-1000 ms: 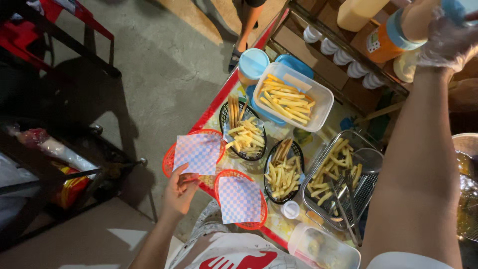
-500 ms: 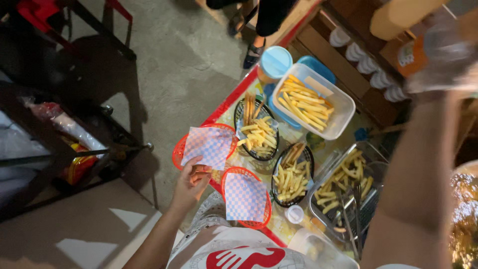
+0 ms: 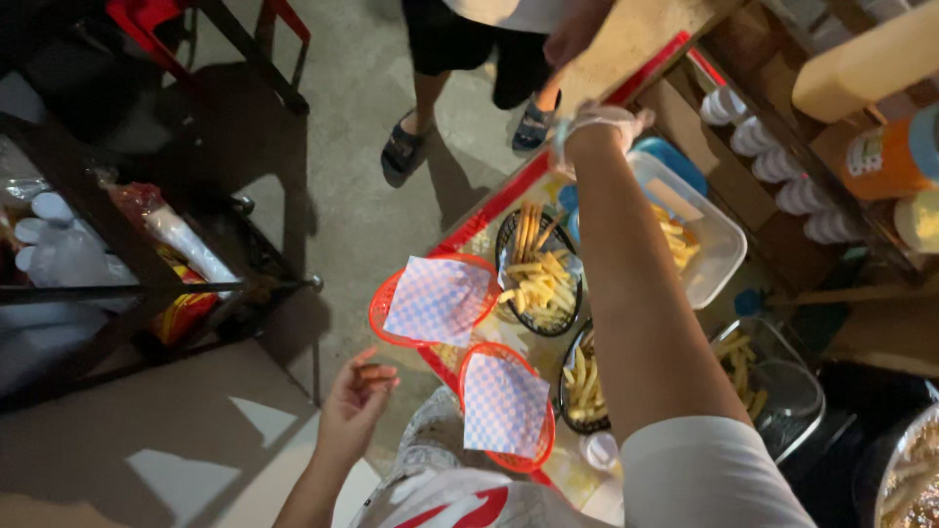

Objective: The person fries french fries in a large wok of hot oil, using a wire skimmer to stir and remove the cooked fries. They transfer the fries into a metal draining basket and then into plastic containers lined with paper. The person also adds seasoning from a shaker and handles a container of orange-colored fries.

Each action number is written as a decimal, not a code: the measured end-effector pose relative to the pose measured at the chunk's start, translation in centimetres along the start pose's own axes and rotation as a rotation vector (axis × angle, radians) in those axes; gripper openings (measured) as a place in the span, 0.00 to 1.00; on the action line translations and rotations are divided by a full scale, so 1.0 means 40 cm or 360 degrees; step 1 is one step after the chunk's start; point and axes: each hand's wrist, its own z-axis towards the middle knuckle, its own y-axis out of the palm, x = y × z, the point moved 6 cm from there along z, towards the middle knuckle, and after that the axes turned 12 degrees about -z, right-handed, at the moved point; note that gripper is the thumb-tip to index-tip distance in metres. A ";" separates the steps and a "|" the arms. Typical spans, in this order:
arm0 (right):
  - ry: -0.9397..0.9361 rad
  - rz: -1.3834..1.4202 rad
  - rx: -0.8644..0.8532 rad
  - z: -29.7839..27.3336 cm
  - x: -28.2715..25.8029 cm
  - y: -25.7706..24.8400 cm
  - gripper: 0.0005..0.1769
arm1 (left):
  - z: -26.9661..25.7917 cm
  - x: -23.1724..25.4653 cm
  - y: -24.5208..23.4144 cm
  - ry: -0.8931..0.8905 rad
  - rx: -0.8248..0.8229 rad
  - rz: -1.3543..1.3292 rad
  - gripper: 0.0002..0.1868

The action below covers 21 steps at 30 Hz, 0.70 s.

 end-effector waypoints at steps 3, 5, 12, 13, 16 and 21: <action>0.0022 0.0410 0.0229 -0.118 0.013 -0.091 0.62 | 0.032 0.038 0.012 0.0025 -0.0028 -0.0012 0.31; -0.0073 0.0669 0.0415 -0.240 0.004 -0.139 0.64 | 0.082 0.072 0.055 -0.0004 -0.0110 -0.0070 0.32; -0.0827 0.1459 0.0776 -0.744 -0.061 0.016 0.50 | 0.144 0.096 0.439 0.0060 -0.0602 -0.0910 0.38; -0.0736 0.1608 0.0768 -0.784 -0.037 0.033 0.46 | 0.124 0.083 0.492 0.0075 -0.0585 -0.1085 0.37; -0.0533 0.1619 0.1062 -0.942 0.026 0.077 0.42 | 0.072 0.032 0.597 -0.0197 -0.0499 -0.1323 0.34; -0.0452 0.1188 0.1343 -1.155 0.101 0.137 0.39 | -0.109 0.029 0.674 -0.0084 -0.1056 -0.0301 0.38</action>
